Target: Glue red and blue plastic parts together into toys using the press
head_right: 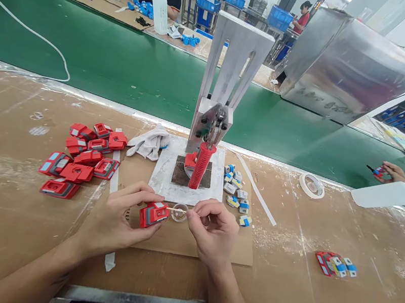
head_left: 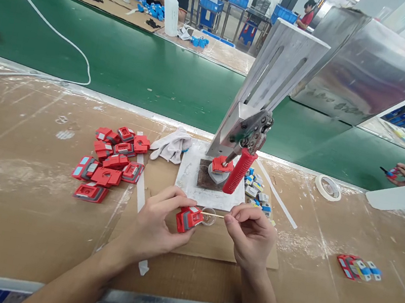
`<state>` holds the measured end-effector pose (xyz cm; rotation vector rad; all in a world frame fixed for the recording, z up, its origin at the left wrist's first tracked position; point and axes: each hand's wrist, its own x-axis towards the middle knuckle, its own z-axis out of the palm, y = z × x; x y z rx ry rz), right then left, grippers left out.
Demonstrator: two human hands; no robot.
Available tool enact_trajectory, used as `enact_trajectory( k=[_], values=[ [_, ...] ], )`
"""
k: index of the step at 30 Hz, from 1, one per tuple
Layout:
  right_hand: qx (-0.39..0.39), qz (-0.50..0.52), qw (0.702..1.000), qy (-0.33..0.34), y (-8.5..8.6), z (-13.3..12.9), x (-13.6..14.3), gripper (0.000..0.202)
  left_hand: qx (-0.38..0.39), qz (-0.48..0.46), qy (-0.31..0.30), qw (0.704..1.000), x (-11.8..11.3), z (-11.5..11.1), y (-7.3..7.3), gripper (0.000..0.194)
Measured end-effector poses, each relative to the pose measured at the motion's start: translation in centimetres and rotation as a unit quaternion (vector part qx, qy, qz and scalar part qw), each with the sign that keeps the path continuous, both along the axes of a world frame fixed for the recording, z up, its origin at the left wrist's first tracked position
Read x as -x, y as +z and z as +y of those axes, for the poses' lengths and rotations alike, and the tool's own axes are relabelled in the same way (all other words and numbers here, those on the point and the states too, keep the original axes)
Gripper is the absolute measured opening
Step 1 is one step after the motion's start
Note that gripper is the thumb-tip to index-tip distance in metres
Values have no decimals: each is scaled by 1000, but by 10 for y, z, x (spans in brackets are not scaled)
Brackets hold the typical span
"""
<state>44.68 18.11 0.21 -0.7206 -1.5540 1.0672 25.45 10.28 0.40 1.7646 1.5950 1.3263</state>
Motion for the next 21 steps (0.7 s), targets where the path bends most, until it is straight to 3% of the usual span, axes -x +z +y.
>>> enact_trajectory(
  k=[6, 9, 13, 21],
  values=[
    [10, 16, 1000, 2, 3, 12, -19, 21, -2, 0, 7, 1000, 3, -1, -4, 29],
    [1, -96, 995, 21, 3, 19, -27, 20, 2, -2, 7, 1000, 5, -2, -8, 31],
    [-30, -252, 965, 63, -1, 20, -23, 19, 12, 0, 15, 1000, 8, -1, -12, 31],
    [-54, -294, 952, 63, -9, 19, -18, 16, 31, 9, 33, 999, 10, 0, -11, 31]
  ],
)
